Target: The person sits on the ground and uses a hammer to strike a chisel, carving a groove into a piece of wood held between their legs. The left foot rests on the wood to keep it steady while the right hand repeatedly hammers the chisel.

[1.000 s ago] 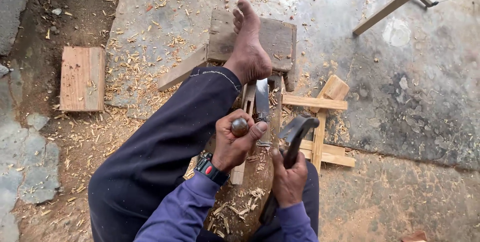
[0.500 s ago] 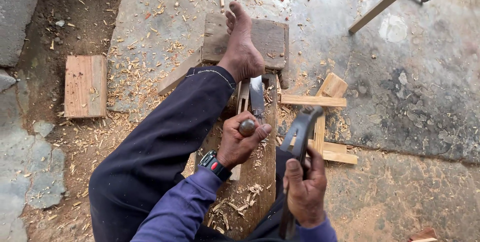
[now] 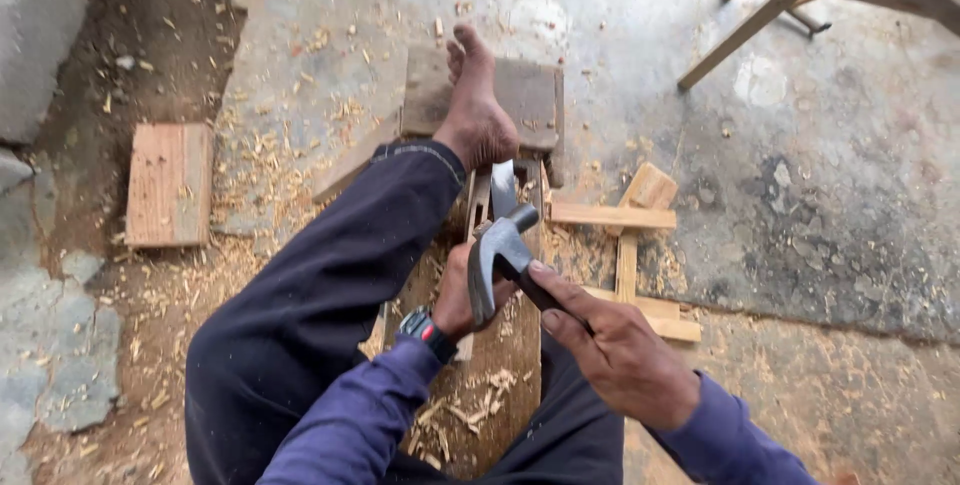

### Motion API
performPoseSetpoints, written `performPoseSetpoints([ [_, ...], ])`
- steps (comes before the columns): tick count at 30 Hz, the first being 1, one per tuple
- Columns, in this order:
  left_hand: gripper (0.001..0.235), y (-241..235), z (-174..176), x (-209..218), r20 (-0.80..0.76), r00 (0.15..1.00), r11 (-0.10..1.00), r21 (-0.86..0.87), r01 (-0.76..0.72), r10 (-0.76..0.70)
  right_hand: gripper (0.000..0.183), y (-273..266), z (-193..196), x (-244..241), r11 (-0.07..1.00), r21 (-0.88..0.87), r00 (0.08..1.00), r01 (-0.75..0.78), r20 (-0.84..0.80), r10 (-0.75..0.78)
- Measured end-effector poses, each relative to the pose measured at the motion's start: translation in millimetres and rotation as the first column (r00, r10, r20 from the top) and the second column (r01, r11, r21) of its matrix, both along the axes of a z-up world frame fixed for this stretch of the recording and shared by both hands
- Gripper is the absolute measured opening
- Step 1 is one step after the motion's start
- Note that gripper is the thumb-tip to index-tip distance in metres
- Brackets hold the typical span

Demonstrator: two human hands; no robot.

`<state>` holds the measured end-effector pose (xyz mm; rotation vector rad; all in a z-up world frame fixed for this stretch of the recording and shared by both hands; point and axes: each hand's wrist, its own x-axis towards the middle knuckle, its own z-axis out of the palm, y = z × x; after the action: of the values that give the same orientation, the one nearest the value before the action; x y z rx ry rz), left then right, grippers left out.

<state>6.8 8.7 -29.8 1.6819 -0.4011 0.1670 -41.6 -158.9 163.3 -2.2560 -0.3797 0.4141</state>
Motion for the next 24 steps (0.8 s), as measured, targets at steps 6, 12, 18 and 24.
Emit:
performPoseSetpoints([
  [6, 0.011, -2, 5, -7, -0.257, 0.964, 0.994, -0.099, 0.043, -0.067, 0.051, -13, 10, -19, 0.945, 0.286, 0.975, 0.158, 0.103, -0.194],
  [12, 0.01, 2, -1, -5, -0.116, 0.993, 0.999, 0.009, 0.032, -0.031, 0.037, 1, 5, -3, 0.979, -0.198, 0.944, 0.043, -0.314, -0.104],
  [18, 0.021, 0, -7, -14, -0.375, 0.924, 0.996, -0.07, 0.055, -0.078, 0.049, -3, -12, -18, 0.906, 0.405, 0.989, 0.121, 0.032, -0.146],
  [24, 0.017, -3, -18, -5, -0.057, 0.998, 0.993, -0.113, 0.034, -0.041, 0.05, -6, -33, -31, 0.993, 0.115, 0.996, 0.037, -0.084, -0.028],
])
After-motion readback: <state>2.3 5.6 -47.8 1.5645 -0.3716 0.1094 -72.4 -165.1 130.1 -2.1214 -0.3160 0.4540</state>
